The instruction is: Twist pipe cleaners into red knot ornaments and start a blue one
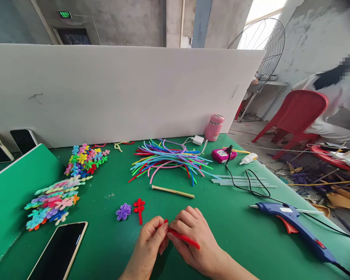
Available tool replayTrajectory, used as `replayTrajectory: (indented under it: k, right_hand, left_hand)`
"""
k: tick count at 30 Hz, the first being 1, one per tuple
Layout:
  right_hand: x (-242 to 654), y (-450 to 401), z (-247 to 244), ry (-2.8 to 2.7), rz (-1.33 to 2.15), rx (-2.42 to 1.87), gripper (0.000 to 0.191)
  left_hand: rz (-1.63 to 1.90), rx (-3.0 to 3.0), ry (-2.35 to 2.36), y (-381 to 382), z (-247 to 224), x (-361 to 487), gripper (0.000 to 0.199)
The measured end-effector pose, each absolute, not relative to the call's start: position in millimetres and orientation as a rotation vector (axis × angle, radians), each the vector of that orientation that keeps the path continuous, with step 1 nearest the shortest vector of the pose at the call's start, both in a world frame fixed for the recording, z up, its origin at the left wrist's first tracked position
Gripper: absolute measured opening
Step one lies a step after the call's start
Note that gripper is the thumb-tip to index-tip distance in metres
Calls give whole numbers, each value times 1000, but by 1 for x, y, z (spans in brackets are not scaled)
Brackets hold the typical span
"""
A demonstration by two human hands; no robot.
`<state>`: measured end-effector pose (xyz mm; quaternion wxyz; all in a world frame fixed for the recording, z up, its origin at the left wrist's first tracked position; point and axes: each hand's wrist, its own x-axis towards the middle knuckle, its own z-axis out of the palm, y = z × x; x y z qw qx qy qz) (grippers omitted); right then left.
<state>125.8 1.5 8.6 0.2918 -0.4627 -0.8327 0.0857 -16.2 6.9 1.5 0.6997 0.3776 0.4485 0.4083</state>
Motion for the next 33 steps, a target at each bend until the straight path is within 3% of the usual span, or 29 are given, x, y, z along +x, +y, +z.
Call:
replayTrajectory:
  k: [7,15,18,24,33]
  right_hand:
    - [124,3,10,-2107,442,-1099,19]
    - [116,2,11,-1382,1446,-970,30]
    - [112,3,12,-1130,1651,-946,32]
    - [112,4,6,-944,1755,-1038,33]
    - [119,5,15,-1359,1576,-933,38]
  left_hand:
    - [848,908,957,6,5,-16,33]
    - [888,1123,1054,2,16,-12,33]
    - [910,1253,1107,0,17,-12,31]
    - [974,1408,1180,1,13,-14,27]
    - [1000,931,1042,8,6,-17,28]
